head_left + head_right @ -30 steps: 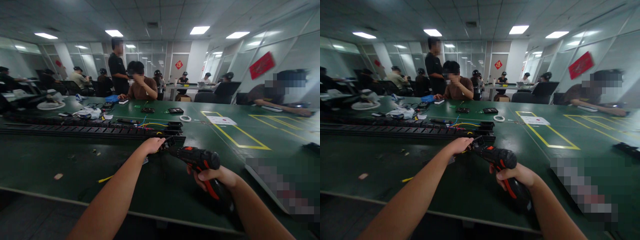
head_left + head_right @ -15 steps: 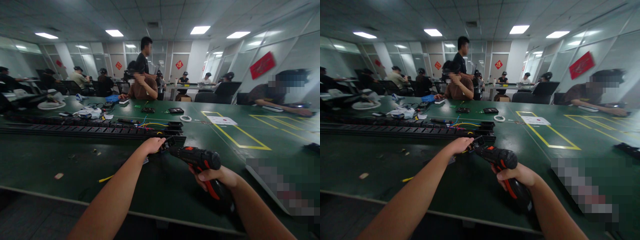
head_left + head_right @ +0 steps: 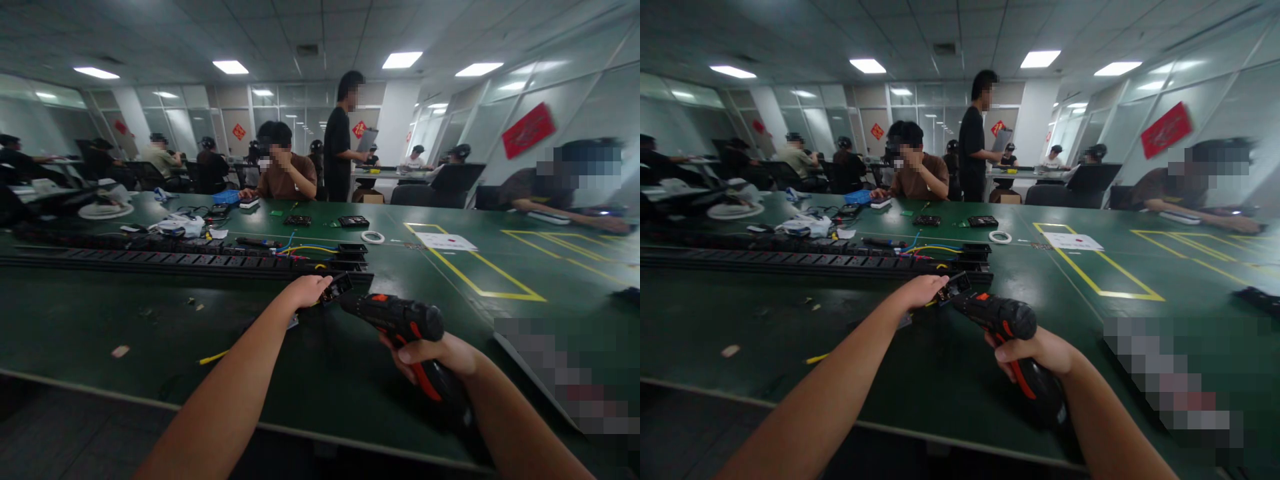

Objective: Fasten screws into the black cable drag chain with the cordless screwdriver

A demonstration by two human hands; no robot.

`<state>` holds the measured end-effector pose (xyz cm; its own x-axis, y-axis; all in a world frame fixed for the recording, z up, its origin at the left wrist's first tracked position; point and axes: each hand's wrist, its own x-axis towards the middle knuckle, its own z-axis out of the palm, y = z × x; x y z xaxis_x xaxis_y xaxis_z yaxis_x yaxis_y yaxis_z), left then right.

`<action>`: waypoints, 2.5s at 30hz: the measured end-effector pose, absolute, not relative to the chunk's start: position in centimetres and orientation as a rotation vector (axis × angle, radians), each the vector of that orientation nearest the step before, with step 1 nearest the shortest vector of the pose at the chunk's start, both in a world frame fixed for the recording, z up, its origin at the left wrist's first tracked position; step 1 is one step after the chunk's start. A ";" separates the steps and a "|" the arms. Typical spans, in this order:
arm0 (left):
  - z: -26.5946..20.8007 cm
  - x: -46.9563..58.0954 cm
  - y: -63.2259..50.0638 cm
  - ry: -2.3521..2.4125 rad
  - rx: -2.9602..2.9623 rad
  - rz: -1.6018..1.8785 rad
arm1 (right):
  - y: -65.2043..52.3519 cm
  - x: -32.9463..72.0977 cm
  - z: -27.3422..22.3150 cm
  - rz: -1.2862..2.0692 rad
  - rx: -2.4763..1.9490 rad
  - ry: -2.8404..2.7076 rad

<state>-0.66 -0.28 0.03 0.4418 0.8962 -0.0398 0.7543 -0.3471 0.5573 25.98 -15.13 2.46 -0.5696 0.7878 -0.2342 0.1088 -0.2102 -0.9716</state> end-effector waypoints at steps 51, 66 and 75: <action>0.1 -0.8 -0.4 1.388 2.178 0.391 | -15.3 25.8 2.6 1.856 -1.061 -1.500; 0.1 -0.7 -0.3 1.380 2.183 0.380 | -15.1 26.1 2.3 1.854 -1.070 -1.510; 0.0 -0.7 -0.3 1.366 2.188 0.393 | -15.2 26.1 2.3 1.849 -1.064 -1.522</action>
